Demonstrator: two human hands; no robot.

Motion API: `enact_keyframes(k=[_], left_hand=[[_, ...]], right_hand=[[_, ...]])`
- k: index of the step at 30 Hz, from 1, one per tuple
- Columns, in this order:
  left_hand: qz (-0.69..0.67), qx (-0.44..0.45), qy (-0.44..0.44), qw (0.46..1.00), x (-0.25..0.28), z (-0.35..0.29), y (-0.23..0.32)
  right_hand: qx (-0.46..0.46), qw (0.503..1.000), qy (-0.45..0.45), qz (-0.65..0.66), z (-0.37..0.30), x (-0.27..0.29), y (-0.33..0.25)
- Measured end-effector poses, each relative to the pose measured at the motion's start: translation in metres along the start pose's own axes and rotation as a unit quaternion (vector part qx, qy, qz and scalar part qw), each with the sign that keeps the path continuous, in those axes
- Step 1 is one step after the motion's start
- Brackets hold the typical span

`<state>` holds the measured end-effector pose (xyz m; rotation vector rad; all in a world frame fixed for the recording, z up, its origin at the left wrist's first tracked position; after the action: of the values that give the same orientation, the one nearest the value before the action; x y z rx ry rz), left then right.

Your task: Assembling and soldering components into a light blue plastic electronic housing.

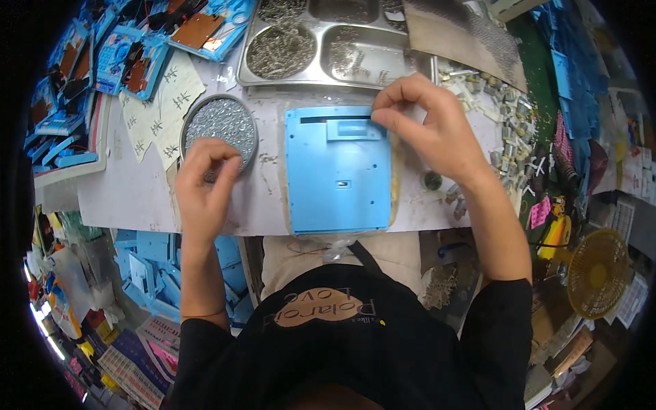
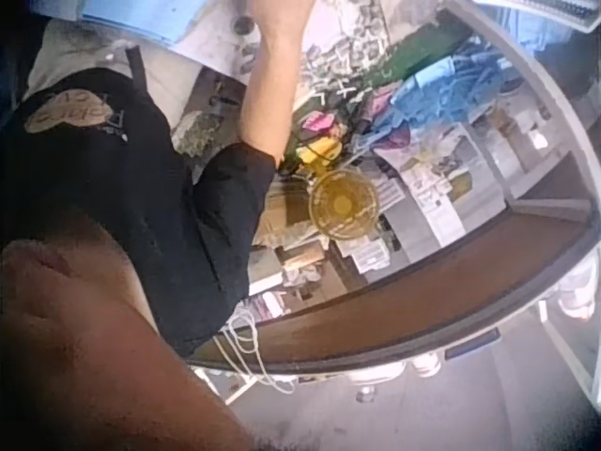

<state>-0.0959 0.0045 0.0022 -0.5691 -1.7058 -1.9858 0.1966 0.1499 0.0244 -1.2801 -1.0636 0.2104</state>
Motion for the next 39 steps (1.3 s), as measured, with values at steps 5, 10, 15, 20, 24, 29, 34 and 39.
enact_keyframes(k=[5,10,15,20,24,29,34,39], left_hand=[[-0.11,-0.021,-0.06,0.992,-0.026,0.017,0.047],[-0.386,0.06,-0.16,0.906,-0.056,0.03,0.067],[-0.534,0.155,-0.249,0.793,-0.054,0.029,0.073],[-0.576,0.141,-0.245,0.767,-0.058,0.019,0.067],[-0.299,0.018,-0.136,0.944,-0.05,0.011,0.052],[0.041,-0.028,-0.075,0.996,-0.023,0.033,0.022],[0.159,-0.103,-0.103,0.977,-0.028,0.041,0.019],[0.274,-0.119,-0.146,0.943,-0.028,0.048,0.035]], right_hand=[[0.015,0.998,0.038,0.049,-0.01,0.004,0.003],[0.225,0.974,0.007,0.038,-0.013,-0.011,-0.032],[0.261,0.965,0.0,0.021,-0.018,-0.022,-0.04],[0.272,0.962,-0.025,-0.013,-0.018,-0.026,-0.045],[0.238,0.971,-0.011,0.029,-0.02,-0.024,-0.036],[0.093,0.991,0.095,-0.023,-0.019,-0.003,-0.004],[0.104,0.975,0.105,-0.167,-0.007,-0.002,0.0],[0.16,0.949,0.093,-0.257,0.004,-0.005,0.007]])
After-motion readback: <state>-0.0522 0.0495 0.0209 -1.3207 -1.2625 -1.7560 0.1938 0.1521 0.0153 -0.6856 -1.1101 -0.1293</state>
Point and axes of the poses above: each hand's wrist, its own z-axis towards the middle knuckle, its own x-axis out of the back of the hand, y = z × x, the point moved 2 cm from there along z, towards the middle knuckle, and after that the axes turned 13 degrees about -y, right-handed, at the moved point
